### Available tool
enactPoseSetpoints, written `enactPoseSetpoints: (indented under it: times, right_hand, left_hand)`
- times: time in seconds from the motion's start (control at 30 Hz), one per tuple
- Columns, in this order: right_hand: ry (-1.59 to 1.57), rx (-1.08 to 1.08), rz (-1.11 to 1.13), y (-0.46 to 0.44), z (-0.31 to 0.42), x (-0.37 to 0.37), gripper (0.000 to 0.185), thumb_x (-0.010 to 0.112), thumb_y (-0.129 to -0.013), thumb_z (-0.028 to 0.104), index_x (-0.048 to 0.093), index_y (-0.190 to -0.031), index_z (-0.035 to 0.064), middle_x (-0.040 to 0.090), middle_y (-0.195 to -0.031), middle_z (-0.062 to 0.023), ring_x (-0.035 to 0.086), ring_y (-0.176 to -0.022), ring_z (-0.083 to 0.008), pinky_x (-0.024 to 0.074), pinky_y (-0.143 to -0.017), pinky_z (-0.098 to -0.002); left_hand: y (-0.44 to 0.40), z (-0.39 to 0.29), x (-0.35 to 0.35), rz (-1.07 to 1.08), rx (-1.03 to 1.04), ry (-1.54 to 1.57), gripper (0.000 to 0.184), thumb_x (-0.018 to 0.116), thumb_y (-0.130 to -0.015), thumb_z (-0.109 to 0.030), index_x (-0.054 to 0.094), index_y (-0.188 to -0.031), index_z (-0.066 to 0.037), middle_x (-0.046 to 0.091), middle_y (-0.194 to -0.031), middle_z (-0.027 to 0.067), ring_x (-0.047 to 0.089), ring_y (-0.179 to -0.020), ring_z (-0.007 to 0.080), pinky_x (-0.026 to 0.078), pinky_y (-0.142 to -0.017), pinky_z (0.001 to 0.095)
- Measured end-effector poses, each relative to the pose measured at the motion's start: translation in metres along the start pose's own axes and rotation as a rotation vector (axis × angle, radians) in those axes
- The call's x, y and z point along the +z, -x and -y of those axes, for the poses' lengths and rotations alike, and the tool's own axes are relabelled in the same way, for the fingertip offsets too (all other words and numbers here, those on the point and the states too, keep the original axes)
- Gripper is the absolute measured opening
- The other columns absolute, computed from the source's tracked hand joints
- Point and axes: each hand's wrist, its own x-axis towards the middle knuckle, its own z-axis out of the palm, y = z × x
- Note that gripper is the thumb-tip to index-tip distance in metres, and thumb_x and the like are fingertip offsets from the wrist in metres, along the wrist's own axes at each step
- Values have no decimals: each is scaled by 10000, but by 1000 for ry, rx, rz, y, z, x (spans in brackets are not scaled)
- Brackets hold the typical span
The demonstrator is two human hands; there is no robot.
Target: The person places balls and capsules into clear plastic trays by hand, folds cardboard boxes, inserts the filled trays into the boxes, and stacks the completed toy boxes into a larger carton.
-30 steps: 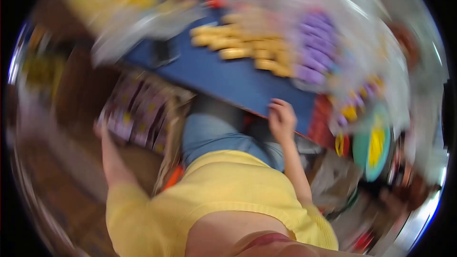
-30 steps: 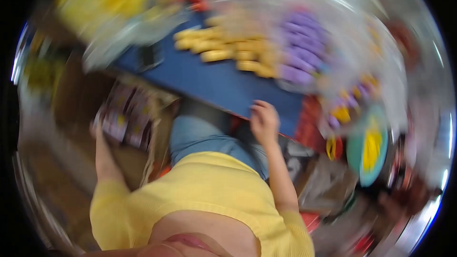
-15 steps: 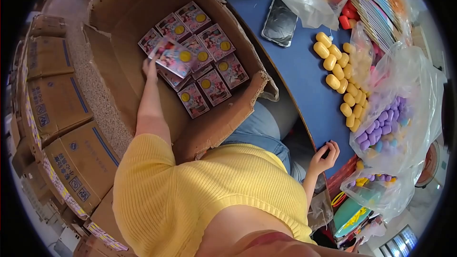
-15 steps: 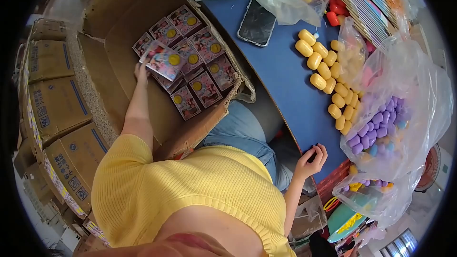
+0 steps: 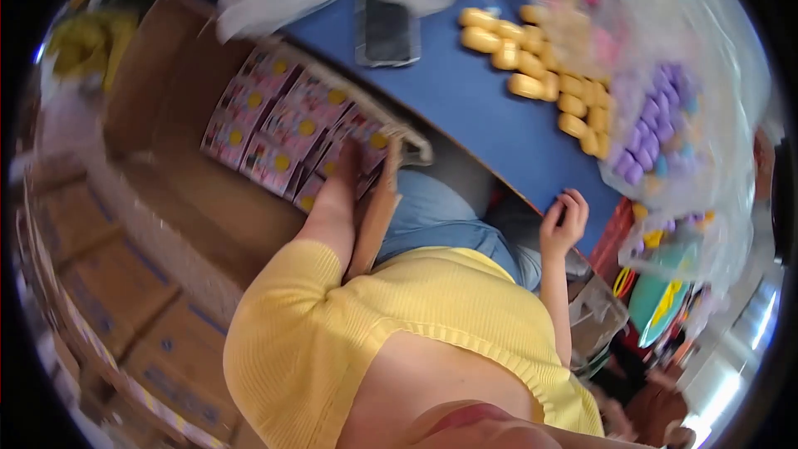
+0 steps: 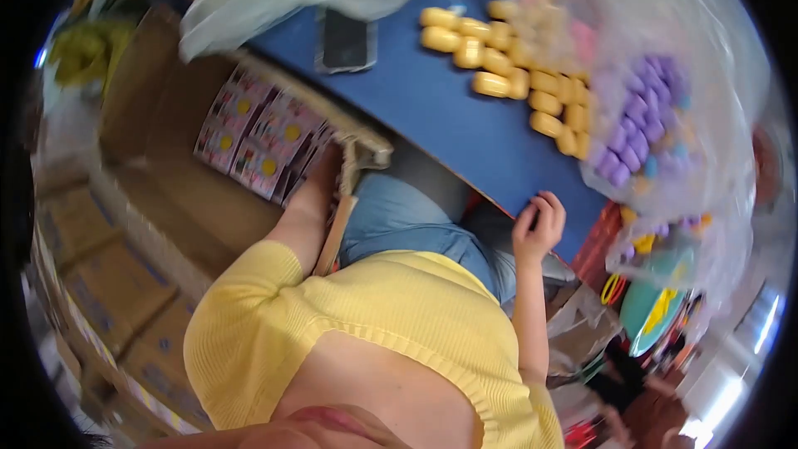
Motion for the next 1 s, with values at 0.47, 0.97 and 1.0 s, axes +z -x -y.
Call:
enactPoseSetpoints:
  times: [0.47,0.97,1.0]
  right_hand:
    - [62,-55,-141,6,-9,-3,153,648,-769,16,622,-911,63,649,-1066,-69,594,-813,-250,475,-768,-322]
    - [-122,29,-181,81,-26,-52,181,653,-747,-7,652,-915,63,646,-988,-97,607,-821,-249,500,-706,-322]
    - [-46,147,-61,114,-47,-69,125,653,-760,23,647,-875,69,641,-875,-77,604,-751,-243,490,-667,-320]
  left_hand:
    - [177,-135,-115,389,-283,-607,509,367,-1049,-422,506,-1372,-53,541,-1324,121,534,-1144,245,404,-975,327]
    - [100,-155,-55,524,187,-1242,340,450,-993,-284,615,-1116,-13,614,-972,106,557,-804,229,448,-718,318]
    - [103,-164,-46,545,251,-1337,331,455,-990,-275,622,-1099,-11,619,-949,105,558,-781,228,451,-701,317]
